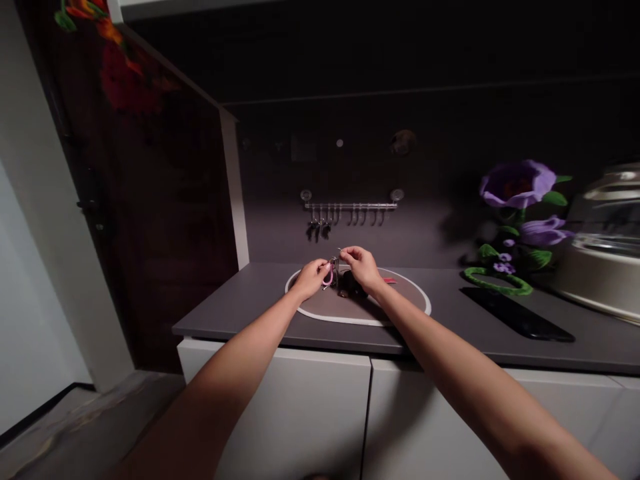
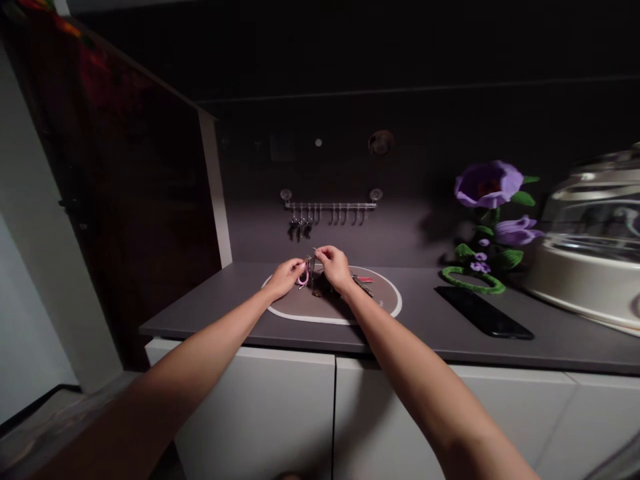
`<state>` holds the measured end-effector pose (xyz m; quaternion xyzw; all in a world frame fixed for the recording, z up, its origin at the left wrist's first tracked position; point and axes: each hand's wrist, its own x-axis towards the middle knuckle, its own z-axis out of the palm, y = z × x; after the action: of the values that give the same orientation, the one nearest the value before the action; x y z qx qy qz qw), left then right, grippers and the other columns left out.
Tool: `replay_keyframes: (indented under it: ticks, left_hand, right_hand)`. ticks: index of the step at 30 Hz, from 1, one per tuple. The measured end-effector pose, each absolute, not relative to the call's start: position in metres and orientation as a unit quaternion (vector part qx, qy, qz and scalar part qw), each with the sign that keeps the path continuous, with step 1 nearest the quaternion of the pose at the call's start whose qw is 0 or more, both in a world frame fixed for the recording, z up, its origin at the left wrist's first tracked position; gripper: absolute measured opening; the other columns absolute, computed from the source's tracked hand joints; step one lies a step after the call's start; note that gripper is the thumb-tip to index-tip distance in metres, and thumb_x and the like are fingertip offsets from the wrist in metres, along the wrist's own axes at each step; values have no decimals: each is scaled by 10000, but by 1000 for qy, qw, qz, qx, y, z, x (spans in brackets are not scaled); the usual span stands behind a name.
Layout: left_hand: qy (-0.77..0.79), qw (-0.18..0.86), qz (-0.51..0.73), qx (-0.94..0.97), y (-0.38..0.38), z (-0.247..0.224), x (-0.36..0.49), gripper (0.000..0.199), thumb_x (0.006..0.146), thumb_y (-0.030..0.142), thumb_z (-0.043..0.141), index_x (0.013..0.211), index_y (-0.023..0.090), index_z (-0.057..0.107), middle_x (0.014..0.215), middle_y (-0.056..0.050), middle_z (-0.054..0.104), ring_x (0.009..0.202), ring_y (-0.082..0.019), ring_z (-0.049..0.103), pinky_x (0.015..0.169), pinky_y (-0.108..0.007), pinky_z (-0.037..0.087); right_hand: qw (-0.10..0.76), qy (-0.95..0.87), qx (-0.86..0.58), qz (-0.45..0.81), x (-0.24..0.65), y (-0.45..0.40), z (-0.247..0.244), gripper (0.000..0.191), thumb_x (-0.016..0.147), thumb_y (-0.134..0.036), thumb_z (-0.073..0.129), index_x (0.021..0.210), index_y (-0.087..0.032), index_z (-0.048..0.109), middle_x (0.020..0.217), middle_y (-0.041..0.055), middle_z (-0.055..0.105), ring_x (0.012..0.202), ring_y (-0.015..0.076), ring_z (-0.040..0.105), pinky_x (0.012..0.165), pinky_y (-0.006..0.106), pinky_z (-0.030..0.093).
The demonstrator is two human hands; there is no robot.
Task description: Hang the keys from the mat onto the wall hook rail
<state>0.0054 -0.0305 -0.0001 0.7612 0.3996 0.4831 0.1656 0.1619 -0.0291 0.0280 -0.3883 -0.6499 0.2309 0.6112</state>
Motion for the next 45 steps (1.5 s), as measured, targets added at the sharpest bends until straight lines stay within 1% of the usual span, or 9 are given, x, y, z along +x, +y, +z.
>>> replay_keyframes:
  ticks: [3, 7, 11, 15, 18, 21, 28, 40, 45]
  left_hand:
    - [429, 118, 483, 754, -28, -1, 6, 297, 845, 361, 365, 866, 159, 581, 833, -44, 624, 754, -139, 544, 696, -250, 406]
    - [463, 77, 475, 745, -27, 0, 6, 309, 863, 333, 316, 758, 162, 550, 758, -37, 596, 724, -136, 523, 684, -250, 383]
    - [483, 70, 483, 727, -27, 1, 6, 294, 866, 297, 307, 702, 167, 514, 674, -22, 553, 665, -129, 500, 654, -244, 361]
    - [482, 85, 489, 722, -24, -1, 7, 271, 859, 282, 320, 688, 169, 498, 628, -6, 525, 617, -117, 480, 617, -233, 342]
    - [467, 89, 478, 738, -24, -2, 7, 268, 853, 279, 332, 670, 168, 493, 613, 1, 516, 597, -108, 466, 599, -226, 327]
    - [459, 86, 475, 746, -24, -2, 8, 269, 843, 287, 362, 640, 165, 490, 598, 6, 508, 576, -102, 442, 577, -223, 308]
    - [457, 82, 463, 755, -22, -5, 8, 277, 834, 290, 376, 627, 160, 506, 601, 6, 515, 588, -103, 441, 584, -225, 304]
    - [458, 73, 456, 759, -21, -6, 8, 289, 833, 293, 379, 626, 159, 529, 606, 0, 529, 581, -104, 434, 586, -227, 304]
    - [455, 77, 459, 759, -22, -5, 8, 278, 832, 284, 384, 633, 159, 532, 600, 2, 526, 576, -105, 435, 578, -230, 304]
  right_hand:
    - [621, -641, -381, 241, 160, -23, 35, 222, 644, -354, 592, 719, -145, 601, 711, 24, 606, 659, 117, 511, 687, 261, 400]
    - [635, -628, -365, 264, 157, -9, 46, 218, 631, -353, 596, 691, -144, 586, 641, 4, 577, 584, 94, 476, 608, 240, 394]
    - [651, -594, -349, 318, 151, 5, 61, 190, 625, -324, 607, 663, -146, 554, 586, -15, 542, 532, 77, 468, 551, 220, 395]
    - [665, -548, -340, 376, 144, 14, 80, 102, 642, -222, 595, 654, -148, 525, 578, -10, 543, 545, 80, 511, 545, 208, 430]
    - [679, -511, -350, 394, 138, 21, 93, 52, 665, -148, 561, 655, -150, 510, 540, -14, 535, 505, 76, 510, 521, 207, 442]
    - [685, -492, -362, 398, 134, 29, 102, 85, 689, -103, 521, 620, -146, 497, 488, -22, 507, 449, 64, 482, 494, 201, 440]
    - [704, -447, -375, 404, 130, 42, 110, 142, 678, -24, 495, 587, -133, 486, 471, -21, 496, 446, 60, 494, 499, 200, 471]
    - [697, -416, -395, 430, 130, 57, 110, 152, 711, -20, 498, 605, -129, 486, 465, -21, 501, 438, 56, 509, 474, 181, 481]
    - [698, -415, -395, 430, 131, 58, 111, 161, 721, -21, 489, 603, -130, 479, 457, -19, 497, 428, 60, 507, 468, 194, 485]
